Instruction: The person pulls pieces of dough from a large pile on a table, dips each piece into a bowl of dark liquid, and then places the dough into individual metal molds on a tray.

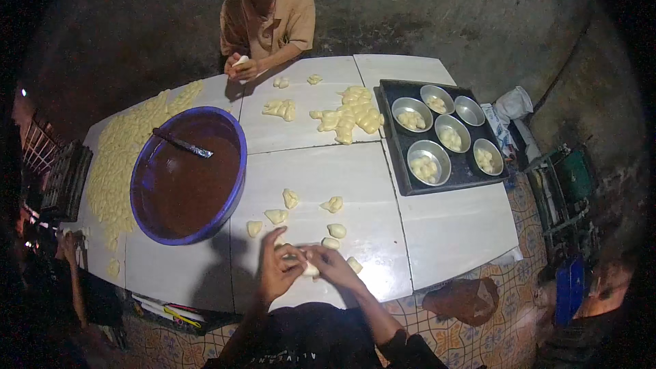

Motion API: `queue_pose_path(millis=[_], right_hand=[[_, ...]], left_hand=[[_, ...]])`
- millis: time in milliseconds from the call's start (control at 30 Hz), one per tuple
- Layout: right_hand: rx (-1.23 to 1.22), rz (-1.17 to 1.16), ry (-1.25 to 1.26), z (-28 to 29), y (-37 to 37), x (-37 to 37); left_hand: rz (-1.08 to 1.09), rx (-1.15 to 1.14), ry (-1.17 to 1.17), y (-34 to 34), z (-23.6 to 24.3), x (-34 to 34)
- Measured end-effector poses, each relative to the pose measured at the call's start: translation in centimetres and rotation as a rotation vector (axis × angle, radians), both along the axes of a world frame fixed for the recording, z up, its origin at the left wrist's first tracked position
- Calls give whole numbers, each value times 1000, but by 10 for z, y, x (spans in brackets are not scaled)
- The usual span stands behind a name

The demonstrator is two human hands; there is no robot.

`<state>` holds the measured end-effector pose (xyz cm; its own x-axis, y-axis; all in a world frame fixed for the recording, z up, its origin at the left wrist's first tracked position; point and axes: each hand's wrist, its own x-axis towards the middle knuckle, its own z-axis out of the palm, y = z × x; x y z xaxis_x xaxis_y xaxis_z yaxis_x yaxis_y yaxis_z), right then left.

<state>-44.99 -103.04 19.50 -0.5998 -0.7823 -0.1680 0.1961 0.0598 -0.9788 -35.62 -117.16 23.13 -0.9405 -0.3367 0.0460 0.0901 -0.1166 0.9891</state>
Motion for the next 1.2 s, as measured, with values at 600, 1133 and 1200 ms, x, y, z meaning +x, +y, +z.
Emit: queue_pose_path(millis=[600,1133,1200], right_hand=[[561,-188,574,-53,13,-119],[-99,-5,380,34,-45,-27],[-63,-145,288,52,-47,0]], left_hand=[[433,281,-135,-40,-45,10],[261,410,-32,-9,-37,7],[304,-11,-127,-5,-10,7]])
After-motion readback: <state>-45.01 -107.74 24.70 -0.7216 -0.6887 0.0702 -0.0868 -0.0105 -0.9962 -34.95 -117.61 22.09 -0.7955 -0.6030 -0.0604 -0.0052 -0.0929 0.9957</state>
